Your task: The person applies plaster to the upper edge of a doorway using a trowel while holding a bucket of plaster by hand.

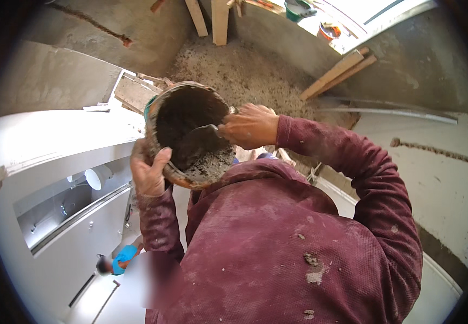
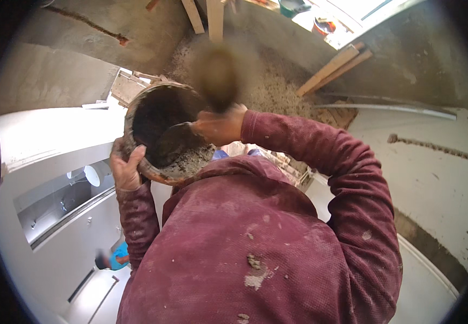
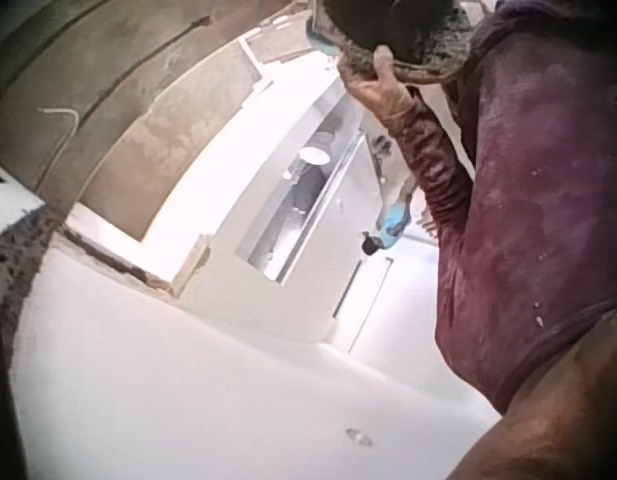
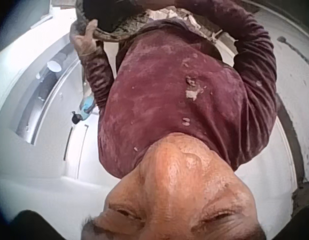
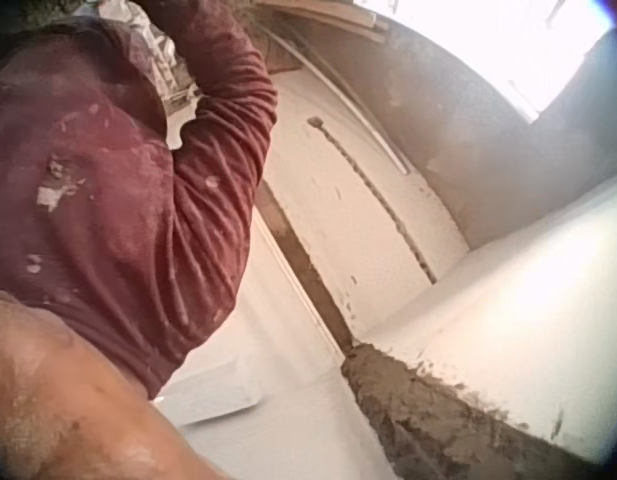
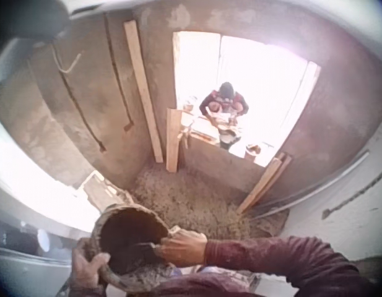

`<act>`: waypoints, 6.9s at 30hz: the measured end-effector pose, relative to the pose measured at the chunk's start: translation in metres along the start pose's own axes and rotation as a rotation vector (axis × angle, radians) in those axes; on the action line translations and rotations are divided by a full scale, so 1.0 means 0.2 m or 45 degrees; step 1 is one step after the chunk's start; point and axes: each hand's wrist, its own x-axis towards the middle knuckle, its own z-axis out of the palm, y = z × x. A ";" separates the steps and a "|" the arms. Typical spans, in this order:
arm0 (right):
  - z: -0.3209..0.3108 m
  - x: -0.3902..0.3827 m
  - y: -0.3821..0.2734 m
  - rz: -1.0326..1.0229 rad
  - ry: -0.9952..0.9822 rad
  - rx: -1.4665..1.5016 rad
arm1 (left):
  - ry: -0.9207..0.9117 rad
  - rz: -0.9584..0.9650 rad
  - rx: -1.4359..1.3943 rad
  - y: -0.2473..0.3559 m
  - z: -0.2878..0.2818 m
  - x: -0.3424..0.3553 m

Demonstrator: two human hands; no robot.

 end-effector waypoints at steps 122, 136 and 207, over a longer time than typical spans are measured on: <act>-2.47 -0.44 -0.24 0.364 1.747 -1.063 | 0.253 0.672 -0.105 1.65 -0.49 1.55; -2.53 0.04 -0.21 0.358 1.706 -1.077 | 0.017 0.575 -0.398 1.55 -0.26 1.41; 0.02 -0.40 -0.07 0.419 0.507 -0.574 | -0.472 -0.123 0.017 0.24 0.36 0.19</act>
